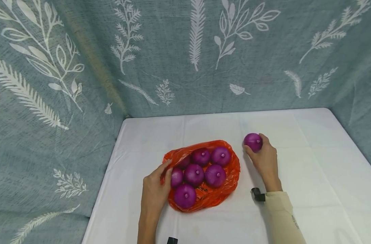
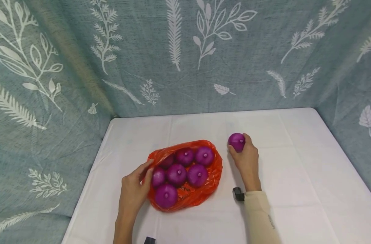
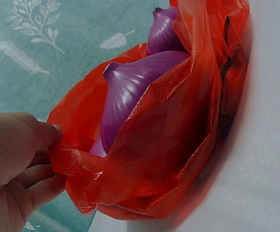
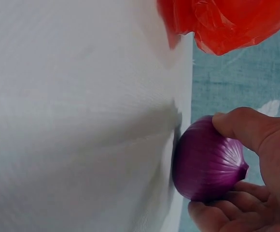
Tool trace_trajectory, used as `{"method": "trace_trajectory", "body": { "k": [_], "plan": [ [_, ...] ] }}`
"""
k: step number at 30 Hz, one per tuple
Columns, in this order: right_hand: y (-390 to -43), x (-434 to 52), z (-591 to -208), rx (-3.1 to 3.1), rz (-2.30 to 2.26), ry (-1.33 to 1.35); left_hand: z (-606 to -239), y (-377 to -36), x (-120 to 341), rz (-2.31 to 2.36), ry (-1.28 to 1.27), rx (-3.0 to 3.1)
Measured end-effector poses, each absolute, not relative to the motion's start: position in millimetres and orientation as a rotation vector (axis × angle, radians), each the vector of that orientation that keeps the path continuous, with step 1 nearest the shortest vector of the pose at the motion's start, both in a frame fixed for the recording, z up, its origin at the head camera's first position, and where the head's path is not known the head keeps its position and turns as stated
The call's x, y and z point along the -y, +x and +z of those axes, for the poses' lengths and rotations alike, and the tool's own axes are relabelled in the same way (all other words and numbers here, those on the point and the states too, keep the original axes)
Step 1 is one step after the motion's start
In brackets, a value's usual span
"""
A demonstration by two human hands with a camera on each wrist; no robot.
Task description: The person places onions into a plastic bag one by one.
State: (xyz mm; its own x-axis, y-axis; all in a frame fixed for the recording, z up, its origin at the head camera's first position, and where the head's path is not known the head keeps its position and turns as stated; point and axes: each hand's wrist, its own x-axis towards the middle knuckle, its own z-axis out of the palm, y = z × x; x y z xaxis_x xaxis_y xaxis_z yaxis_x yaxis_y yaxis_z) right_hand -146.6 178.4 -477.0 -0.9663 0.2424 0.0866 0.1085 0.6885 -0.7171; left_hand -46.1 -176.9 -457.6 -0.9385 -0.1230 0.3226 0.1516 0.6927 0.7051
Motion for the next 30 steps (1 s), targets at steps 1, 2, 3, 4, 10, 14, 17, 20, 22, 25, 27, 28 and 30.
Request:
{"method": "trace_trajectory", "body": {
  "k": [1,2,3,4,10,14,17,20,22,25,27,28,30],
  "plan": [
    [-146.5,-178.7,-476.5,2.728,1.142,-0.285,-457.5,-46.2,176.9,-1.107,-0.022,2.561],
    [-146.3,-179.2,-475.7,2.732,1.145,-0.29,-457.5,-46.3,176.8,-1.104,-0.022,2.564],
    [-145.9,-179.8,-474.9,2.73,1.147,-0.297,-457.4,-46.3,176.8,-1.106,-0.021,2.567],
    [-145.2,-180.5,-473.4,2.727,1.151,-0.301,-457.3,-46.5,176.6,-1.106,-0.023,2.568],
    [-142.0,-184.8,-461.6,2.666,1.144,-0.256,-456.0,-47.8,174.9,-1.114,-0.023,2.571],
    [-141.1,-184.0,-452.2,2.622,1.131,-0.207,-455.2,-48.5,173.9,-1.109,-0.019,2.579],
    [-139.4,-182.1,-445.8,2.594,1.139,-0.168,-455.3,-49.0,173.6,-1.107,-0.019,2.581],
    [-135.3,-179.1,-438.5,2.57,1.159,-0.125,-455.5,-49.3,173.4,-1.108,-0.021,2.581],
    [-131.8,-176.4,-433.0,2.553,1.168,-0.094,-455.8,-49.2,173.5,-1.109,-0.021,2.58],
    [-126.7,-172.0,-423.7,2.525,1.176,-0.044,-456.5,-48.8,173.7,-1.105,-0.019,2.579],
    [-123.0,-169.2,-416.4,2.504,1.181,-0.013,-456.9,-48.4,173.7,-1.105,-0.017,2.577],
    [-120.8,-168.1,-412.4,2.494,1.184,0.0,-457.1,-48.1,173.6,-1.106,-0.016,2.577],
    [-116.1,-166.3,-404.1,2.475,1.191,0.014,-457.6,-47.6,173.4,-1.109,-0.017,2.58]
  ]
}}
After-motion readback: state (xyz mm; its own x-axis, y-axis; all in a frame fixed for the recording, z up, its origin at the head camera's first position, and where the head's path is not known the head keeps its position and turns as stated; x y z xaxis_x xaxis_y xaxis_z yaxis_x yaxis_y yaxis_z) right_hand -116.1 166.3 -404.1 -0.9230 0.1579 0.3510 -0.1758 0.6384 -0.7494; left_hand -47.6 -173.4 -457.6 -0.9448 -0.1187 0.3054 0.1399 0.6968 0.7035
